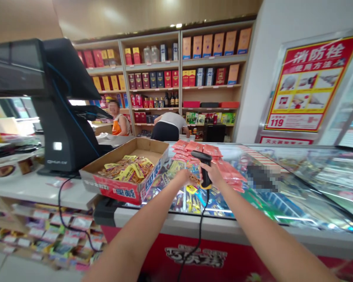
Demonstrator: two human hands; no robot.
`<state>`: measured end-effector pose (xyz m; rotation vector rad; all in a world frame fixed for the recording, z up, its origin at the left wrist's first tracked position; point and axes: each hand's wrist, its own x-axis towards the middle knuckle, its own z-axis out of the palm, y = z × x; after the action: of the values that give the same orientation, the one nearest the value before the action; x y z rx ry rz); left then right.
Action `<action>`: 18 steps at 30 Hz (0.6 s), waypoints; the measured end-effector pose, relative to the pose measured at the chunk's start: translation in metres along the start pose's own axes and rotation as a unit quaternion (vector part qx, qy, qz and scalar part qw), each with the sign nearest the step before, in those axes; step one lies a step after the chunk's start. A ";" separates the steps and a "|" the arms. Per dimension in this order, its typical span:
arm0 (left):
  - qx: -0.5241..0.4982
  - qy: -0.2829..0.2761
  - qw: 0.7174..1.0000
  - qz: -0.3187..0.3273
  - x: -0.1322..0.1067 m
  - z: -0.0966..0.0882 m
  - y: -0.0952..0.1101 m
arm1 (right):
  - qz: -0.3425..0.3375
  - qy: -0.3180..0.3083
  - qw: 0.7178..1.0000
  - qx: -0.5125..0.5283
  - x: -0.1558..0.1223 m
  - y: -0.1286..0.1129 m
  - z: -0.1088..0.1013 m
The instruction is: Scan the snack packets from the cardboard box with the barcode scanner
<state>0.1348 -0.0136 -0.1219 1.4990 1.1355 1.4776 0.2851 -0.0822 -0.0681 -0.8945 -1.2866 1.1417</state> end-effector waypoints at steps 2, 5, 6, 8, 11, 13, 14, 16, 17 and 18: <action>0.076 -0.003 0.997 -0.009 0.009 -0.001 0.000 | 0.007 0.002 1.000 -0.001 0.004 0.007 0.000; 0.084 0.034 0.996 -0.002 0.015 -0.008 -0.002 | 0.013 0.010 1.000 0.023 0.007 0.015 0.001; 0.044 0.045 0.998 -0.004 0.016 -0.010 -0.004 | 0.012 0.010 0.999 0.031 0.007 0.017 0.002; -0.032 0.044 0.998 -0.024 0.016 -0.014 -0.006 | 0.008 0.006 0.999 0.037 0.005 0.019 0.003; -0.105 0.026 0.992 -0.057 0.016 -0.016 -0.008 | 0.009 -0.011 1.000 0.025 0.000 0.016 0.005; -0.156 0.031 0.985 -0.072 0.018 -0.018 -0.007 | 0.009 -0.023 1.000 0.018 -0.003 0.014 0.005; -0.188 0.033 0.978 -0.082 0.020 -0.019 -0.006 | 0.009 -0.027 0.999 0.017 -0.005 0.013 0.005; -0.259 0.026 0.959 -0.108 0.023 -0.024 -0.004 | 0.008 -0.031 0.999 0.023 -0.006 0.012 0.004; -0.292 0.011 0.948 -0.123 0.024 -0.026 -0.004 | 0.007 -0.032 0.999 0.029 -0.006 0.012 0.004; -0.318 -0.012 0.937 -0.141 0.025 -0.029 -0.004 | 0.007 -0.034 0.999 0.035 -0.007 0.012 0.003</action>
<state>0.1044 0.0089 -0.1149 0.8631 0.7126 1.4300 0.2810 -0.0861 -0.0807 -0.8188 -1.2896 1.2302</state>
